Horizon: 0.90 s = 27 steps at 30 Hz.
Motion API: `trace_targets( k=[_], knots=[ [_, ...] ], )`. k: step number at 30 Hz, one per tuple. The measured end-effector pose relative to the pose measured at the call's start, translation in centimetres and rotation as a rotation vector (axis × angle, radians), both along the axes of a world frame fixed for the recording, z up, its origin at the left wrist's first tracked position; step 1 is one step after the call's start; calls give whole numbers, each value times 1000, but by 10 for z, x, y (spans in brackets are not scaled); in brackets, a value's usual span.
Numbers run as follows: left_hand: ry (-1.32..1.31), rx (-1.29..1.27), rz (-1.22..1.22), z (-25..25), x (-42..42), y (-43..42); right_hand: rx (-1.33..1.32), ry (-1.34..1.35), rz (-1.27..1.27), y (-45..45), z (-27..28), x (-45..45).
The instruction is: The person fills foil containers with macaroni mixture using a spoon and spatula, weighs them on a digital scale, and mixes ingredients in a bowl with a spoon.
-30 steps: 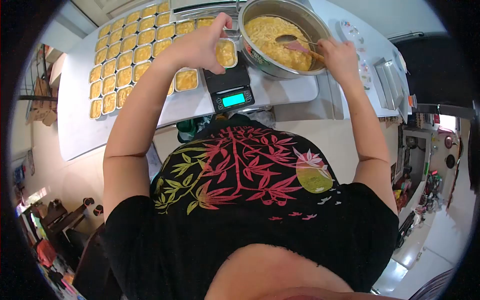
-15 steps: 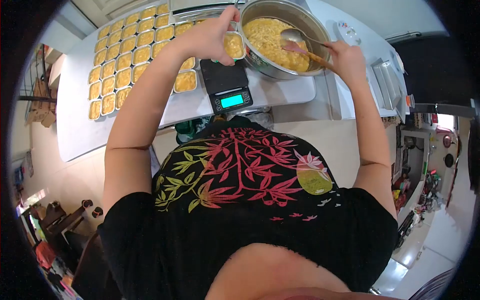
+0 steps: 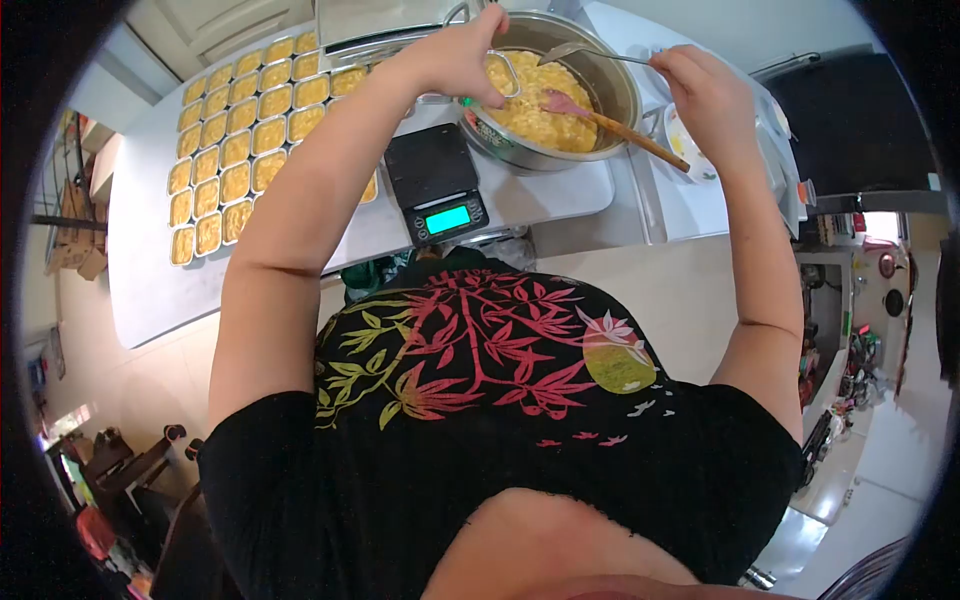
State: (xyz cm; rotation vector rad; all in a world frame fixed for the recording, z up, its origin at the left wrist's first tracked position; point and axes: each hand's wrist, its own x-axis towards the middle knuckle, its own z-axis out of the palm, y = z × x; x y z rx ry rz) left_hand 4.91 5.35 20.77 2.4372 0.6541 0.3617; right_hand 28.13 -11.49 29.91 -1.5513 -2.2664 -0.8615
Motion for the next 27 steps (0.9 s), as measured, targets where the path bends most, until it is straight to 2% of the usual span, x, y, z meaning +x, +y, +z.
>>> trace_targets(
  k=[3,9,18,21,27],
  knots=[
    [-98,71,-19,-14,16,10,14,-37,59,1,6,-3],
    [-37,54,-13,-3,26,1,30,-69,103,2,8,-5],
    [-150,96,-74,-25,39,17,6,-183,154,3,6,-4],
    [-73,29,-53,-15,38,11,-12,-194,150,3,4,-2],
    [-16,85,-42,1,32,5,-44,-221,143,5,6,-2]
  ],
)
